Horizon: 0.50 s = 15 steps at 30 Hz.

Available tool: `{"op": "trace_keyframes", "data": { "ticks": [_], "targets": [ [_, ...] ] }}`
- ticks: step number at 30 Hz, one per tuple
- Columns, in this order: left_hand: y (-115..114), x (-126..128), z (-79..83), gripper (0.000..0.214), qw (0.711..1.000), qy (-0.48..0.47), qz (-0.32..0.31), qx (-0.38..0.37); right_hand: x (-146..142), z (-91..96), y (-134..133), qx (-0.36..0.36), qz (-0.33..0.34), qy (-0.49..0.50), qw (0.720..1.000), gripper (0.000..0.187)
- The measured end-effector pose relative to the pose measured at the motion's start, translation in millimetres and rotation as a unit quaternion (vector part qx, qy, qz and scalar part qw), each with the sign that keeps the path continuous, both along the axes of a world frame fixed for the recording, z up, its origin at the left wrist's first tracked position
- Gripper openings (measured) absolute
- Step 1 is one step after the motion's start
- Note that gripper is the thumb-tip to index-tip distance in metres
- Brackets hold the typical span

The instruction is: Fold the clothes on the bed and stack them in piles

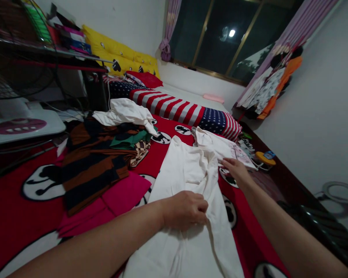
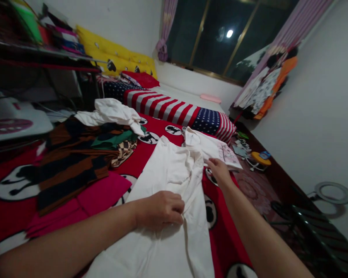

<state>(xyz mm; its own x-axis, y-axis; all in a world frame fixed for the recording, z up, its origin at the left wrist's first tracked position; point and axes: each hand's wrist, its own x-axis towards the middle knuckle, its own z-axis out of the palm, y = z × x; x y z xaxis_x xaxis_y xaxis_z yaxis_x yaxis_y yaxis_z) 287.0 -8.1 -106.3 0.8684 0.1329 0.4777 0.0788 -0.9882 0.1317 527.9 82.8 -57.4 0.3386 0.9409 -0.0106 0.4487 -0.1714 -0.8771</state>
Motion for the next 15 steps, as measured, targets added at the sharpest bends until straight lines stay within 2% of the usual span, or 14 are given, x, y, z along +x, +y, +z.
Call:
{"op": "trace_keyframes", "data": {
  "ticks": [3,6,9,12,15],
  "targets": [
    [1,-1,-2.9,0.015,1.0,-0.006,-0.006,-0.016,-5,-2.9,27,-0.012,-0.003,-0.004,1.0,0.02],
    [2,-3,-3.3,0.019,0.999,-0.013,-0.02,-0.03,-7,-3.0,41,-0.022,0.001,0.008,1.0,0.019],
    [3,-3,-3.7,0.026,0.997,-0.039,-0.015,-0.069,-5,-1.2,46,0.017,-0.012,0.019,1.0,0.022],
    [5,-1,-2.8,0.029,0.983,-0.118,-0.007,-0.14,-2,0.3,49,0.087,-0.05,0.026,0.995,0.021],
    [6,-2,2.9,0.025,0.936,-0.269,0.005,-0.228,-1,0.9,54,0.12,-0.057,0.046,0.99,0.021]
  ]
}}
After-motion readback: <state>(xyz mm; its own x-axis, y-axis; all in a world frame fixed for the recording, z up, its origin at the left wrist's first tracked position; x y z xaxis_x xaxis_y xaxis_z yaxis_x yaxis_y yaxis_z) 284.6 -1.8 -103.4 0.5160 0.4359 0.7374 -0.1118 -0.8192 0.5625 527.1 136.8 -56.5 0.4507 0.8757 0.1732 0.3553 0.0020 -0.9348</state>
